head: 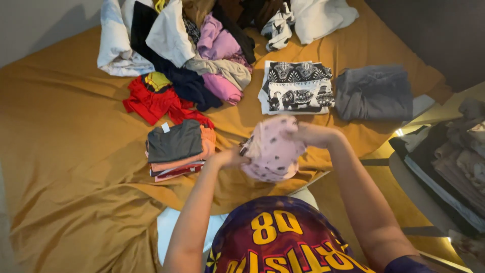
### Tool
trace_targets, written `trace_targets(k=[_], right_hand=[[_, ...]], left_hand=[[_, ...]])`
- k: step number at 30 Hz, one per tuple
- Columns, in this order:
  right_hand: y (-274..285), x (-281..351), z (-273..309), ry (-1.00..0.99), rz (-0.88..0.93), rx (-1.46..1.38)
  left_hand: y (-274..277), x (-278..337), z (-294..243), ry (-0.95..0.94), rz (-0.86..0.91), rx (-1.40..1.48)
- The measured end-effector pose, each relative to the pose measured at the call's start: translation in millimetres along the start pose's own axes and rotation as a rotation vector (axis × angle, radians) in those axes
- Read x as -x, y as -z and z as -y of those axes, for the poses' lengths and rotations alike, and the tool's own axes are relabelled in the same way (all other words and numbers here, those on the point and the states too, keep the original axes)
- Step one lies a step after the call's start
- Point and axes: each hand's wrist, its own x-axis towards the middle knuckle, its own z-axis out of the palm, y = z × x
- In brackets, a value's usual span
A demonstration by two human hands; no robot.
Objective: The person folds various articles of clothing on a bed, including a dark grey pair of pants, a white and black patterned top, a pink polka-dot top, a dark blue top, and a red top. The person smooths and folds each item by hand and places them into a neat stack.
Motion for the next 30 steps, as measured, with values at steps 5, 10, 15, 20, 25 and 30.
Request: trace_targets(k=[5,10,15,20,25,30], right_hand=[[-12.2,-32.0,-38.3,-0.424,0.152,0.305],[-10.0,-64.5,-29.3,0.576,-0.196,0.233],[27.9,-51.8,66.3,0.439,-0.541,-0.233],[58.6,-4.5,114.5,0.888,-0.456,-0.588],[45.9,50.0,95.5,0.843,-0.427,-0.254],[-2.7,38.8,37.1,0.101,-0.199,0.257]], left_hand=[[-5.2,2.0,28.6,0.463,0.123,0.34],[14.4,-52.4,48.6,0.085,-0.63,0.358],[107.3,-43.9,-59.5,-0.342,-0.919,0.457],[143.8,33.6,-170.6,-0.54,-0.881,0.616],[113.6,83.9,-157.4,-0.651,-0.848,0.343],[18.6,88.4,-36.2,-0.294,-0.697,0.239]])
